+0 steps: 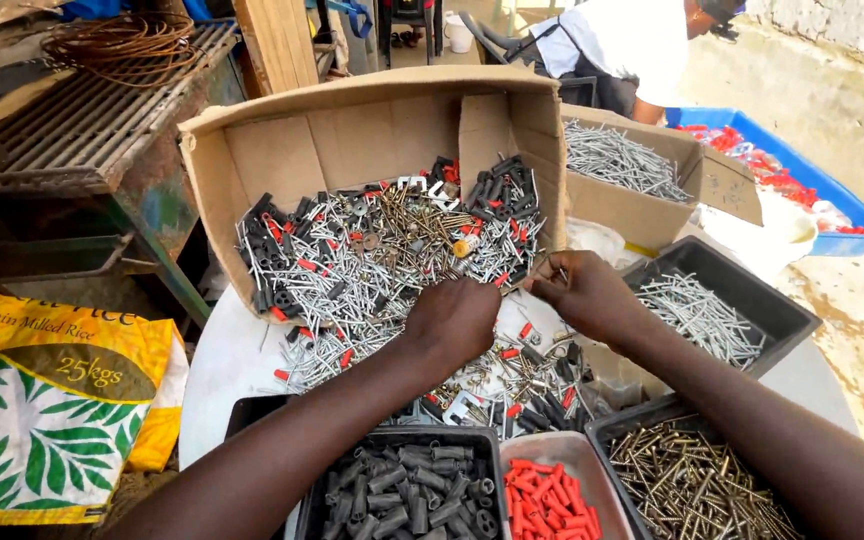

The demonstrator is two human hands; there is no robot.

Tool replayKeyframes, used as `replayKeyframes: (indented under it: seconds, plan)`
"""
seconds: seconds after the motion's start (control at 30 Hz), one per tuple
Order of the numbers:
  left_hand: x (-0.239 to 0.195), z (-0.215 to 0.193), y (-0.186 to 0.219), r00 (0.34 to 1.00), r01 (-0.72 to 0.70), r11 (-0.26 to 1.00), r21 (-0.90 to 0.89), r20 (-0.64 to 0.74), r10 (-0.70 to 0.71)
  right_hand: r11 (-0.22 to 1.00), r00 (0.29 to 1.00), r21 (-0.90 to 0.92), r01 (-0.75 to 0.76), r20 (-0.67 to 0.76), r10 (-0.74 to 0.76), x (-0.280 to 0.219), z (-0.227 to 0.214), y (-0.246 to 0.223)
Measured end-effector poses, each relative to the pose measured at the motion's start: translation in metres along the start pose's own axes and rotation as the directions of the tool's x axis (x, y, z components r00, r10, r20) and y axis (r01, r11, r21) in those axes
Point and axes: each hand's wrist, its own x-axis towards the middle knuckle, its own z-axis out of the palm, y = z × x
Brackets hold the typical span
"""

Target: Sorting various types of screws and cable clips from a large box into smaller organized bins.

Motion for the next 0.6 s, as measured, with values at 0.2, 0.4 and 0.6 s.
replayKeyframes:
  seconds: [0.2,0.4,0.6]
  plan:
    - [0.001,-0.011,0.017,0.998,0.043,0.999,-0.027,0.046,-0.041,0.870,0.986,-0.492,0.017,0.151,0.066,-0.001,0.003,-0.005]
    - [0.005,-0.009,0.019,0.995,0.056,0.998,-0.008,0.077,-0.056,0.903,0.979,-0.429,-0.028,0.170,0.111,0.021,0.015,0.028]
    - [0.002,-0.014,0.022,0.990,0.068,0.997,-0.043,0.129,-0.062,0.882,0.956,-0.460,-0.101,0.201,0.215,0.056,0.027,0.049]
